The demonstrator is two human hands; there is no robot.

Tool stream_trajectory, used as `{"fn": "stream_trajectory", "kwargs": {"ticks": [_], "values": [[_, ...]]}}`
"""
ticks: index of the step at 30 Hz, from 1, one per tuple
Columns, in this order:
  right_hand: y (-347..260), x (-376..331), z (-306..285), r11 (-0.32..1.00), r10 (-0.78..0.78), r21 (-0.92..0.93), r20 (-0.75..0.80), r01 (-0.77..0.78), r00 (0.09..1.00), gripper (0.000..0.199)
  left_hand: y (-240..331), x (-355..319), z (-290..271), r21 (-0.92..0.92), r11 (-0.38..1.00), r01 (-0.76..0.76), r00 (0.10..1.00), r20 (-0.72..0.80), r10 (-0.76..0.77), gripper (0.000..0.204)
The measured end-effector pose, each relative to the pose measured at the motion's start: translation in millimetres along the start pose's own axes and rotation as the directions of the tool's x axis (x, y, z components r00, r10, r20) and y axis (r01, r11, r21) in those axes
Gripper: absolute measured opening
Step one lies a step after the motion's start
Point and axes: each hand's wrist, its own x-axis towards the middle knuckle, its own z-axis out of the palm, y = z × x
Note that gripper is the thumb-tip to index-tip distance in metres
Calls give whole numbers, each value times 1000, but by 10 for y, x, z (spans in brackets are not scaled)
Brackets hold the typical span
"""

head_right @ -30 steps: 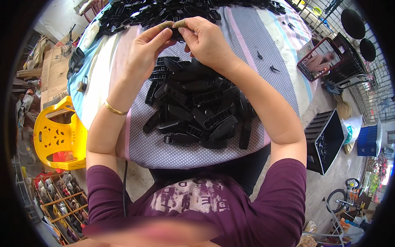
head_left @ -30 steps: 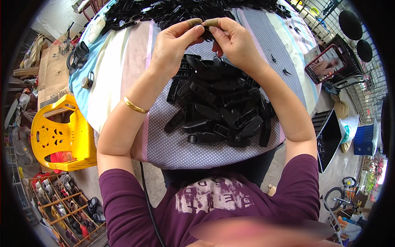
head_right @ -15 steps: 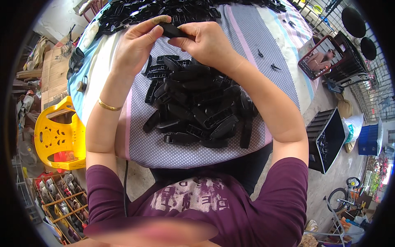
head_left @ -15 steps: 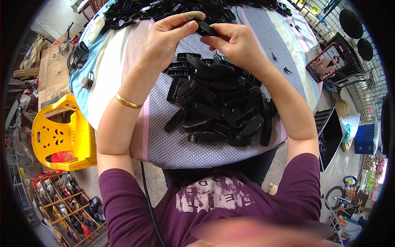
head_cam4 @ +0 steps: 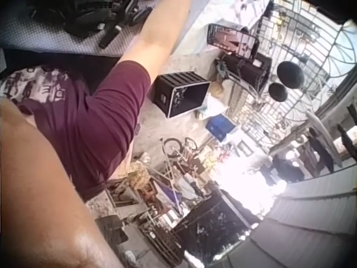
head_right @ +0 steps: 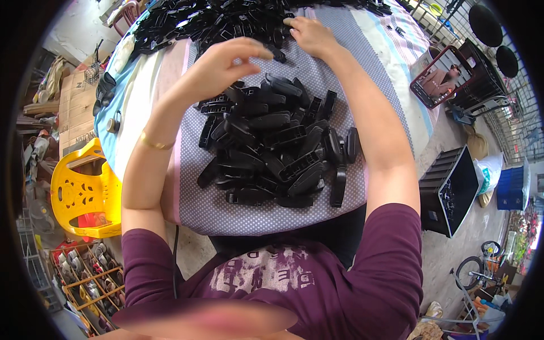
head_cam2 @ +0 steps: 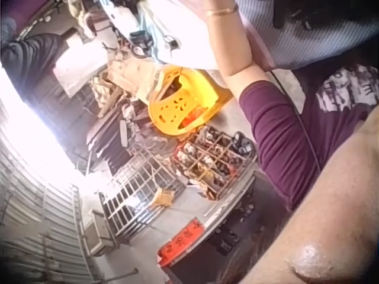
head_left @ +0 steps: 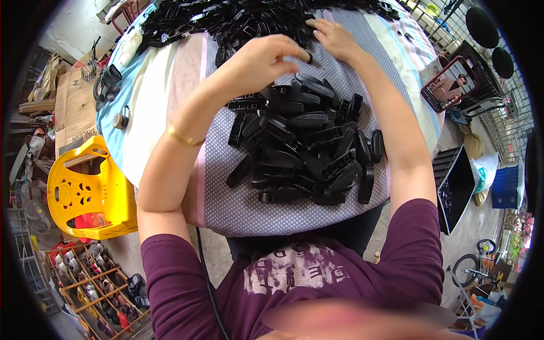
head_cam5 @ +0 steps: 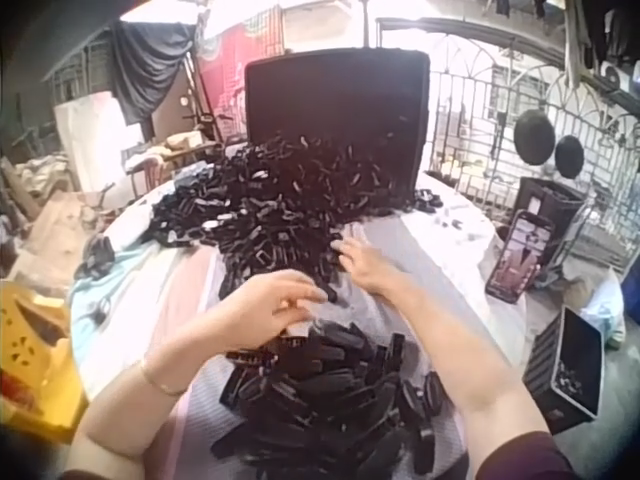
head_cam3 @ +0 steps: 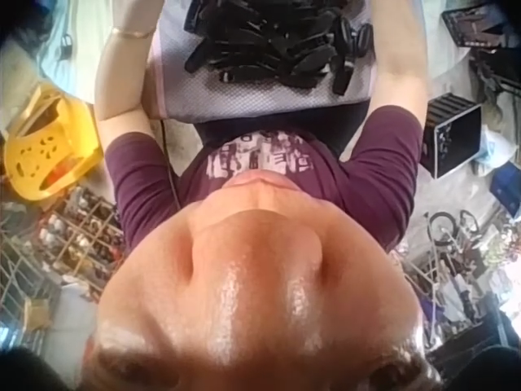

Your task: Assembling black plastic clips by joining two components together manually.

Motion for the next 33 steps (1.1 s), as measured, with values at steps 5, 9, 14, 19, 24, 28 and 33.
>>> {"fn": "stream_trajectory", "kwargs": {"ticks": [5,9,14,19,24,28,33], "values": [[-194,-12,-98,997,65,-30,-48,-66,997,22,-478,343,384,489,850,-195,961,-78,266,26],[-224,-10,-113,994,92,59,-53,-89,994,22,-441,357,371,528,848,-39,997,-36,69,27],[-205,94,-116,959,279,59,-21,-277,960,26,-401,117,261,216,976,24,983,-185,17,23],[-132,380,-8,920,321,244,-23,-306,947,29,-521,-42,162,-633,757,166,911,-195,-363,33],[-35,369,-10,935,295,160,141,-316,945,34,-507,-63,168,-746,636,197,927,-70,-369,39],[-571,290,-520,604,477,544,338,-582,812,31,-543,-75,179,-744,634,209,926,-58,-373,35],[-408,126,-405,637,201,720,193,-278,960,24,-676,-65,235,-740,651,168,917,-124,-378,35]]}}
